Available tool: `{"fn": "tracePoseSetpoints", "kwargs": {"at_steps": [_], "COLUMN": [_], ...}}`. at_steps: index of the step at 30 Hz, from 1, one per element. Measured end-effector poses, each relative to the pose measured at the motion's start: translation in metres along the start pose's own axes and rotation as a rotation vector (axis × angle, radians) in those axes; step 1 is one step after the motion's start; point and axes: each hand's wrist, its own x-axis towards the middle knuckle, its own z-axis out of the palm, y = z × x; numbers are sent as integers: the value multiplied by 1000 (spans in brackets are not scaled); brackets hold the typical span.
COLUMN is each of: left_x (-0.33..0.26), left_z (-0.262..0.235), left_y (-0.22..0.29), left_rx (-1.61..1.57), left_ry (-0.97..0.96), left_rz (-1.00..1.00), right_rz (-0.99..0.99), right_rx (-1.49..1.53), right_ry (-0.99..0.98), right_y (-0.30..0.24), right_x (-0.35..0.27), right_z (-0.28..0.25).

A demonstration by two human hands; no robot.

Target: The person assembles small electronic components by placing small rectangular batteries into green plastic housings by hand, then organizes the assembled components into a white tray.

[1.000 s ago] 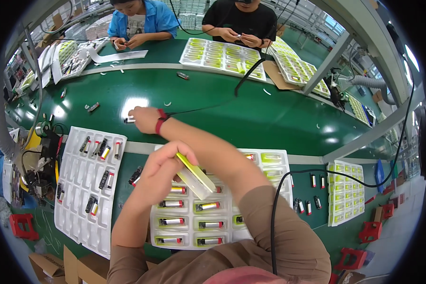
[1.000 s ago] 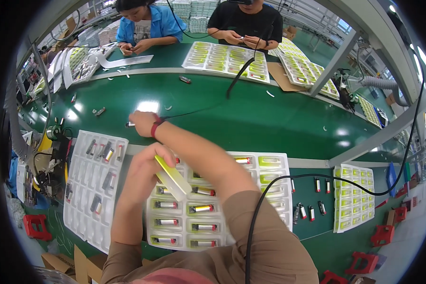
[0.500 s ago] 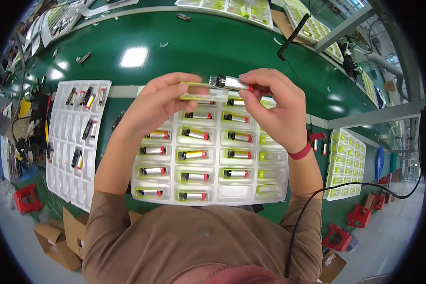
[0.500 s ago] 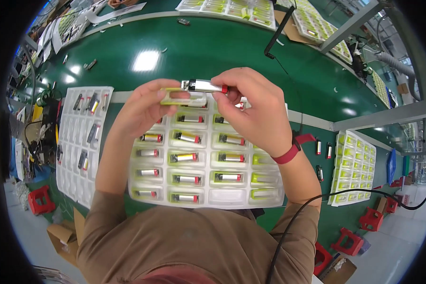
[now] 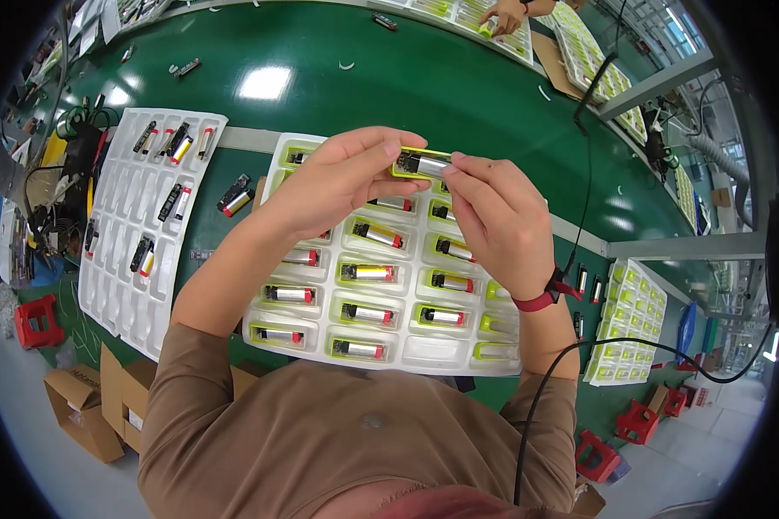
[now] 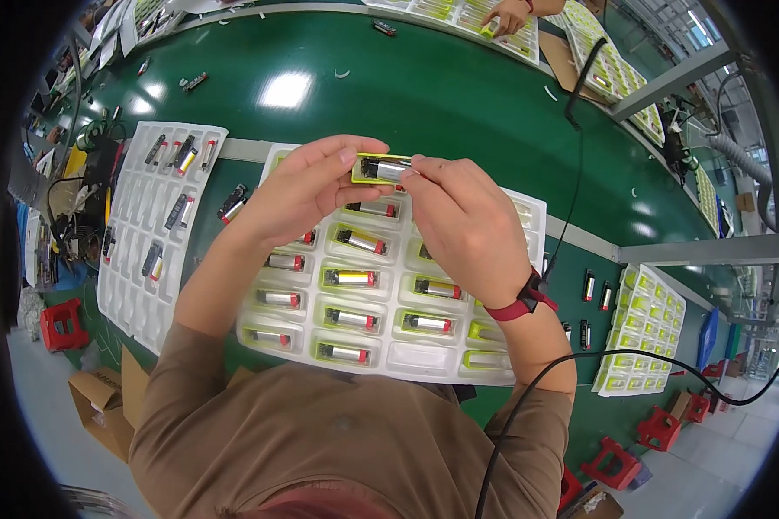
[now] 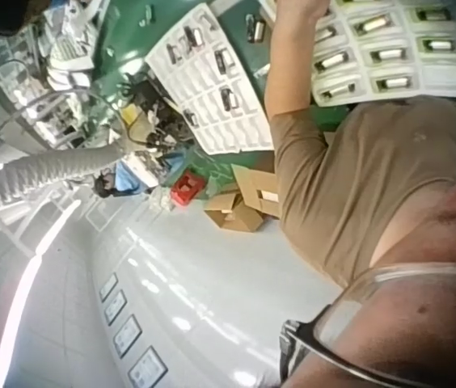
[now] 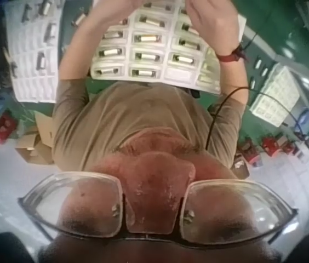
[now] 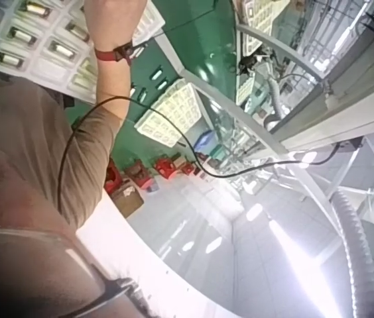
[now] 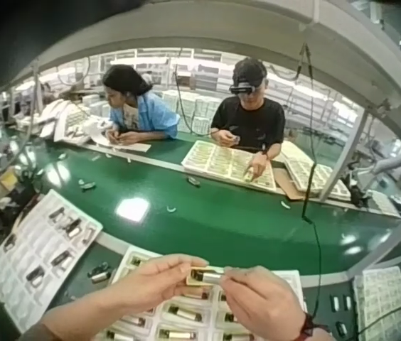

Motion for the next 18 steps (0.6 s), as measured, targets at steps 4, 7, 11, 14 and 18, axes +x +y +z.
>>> {"fn": "tracePoseSetpoints", "kwargs": {"at_steps": [4, 7, 11, 14, 18], "left_x": [-1, 2, 2, 1, 1], "left_z": [2, 2, 0, -1, 0], "left_y": [3, 3, -1, -2, -3], "left_rx": [34, 42, 43, 46, 79], "left_ry": [2, 0, -10, -14, -3], "left_rz": [-3, -10, 3, 15, 24], "right_rz": [0, 29, -18, -37, -39], "right_rx": [11, 73, 23, 4, -36], "right_ry": [-3, 17, -2, -16, -21], "right_y": [1, 3, 2, 3, 3], "right_x": [1, 2, 1, 0, -4], "right_z": [-2, -2, 2, 1, 2]}}
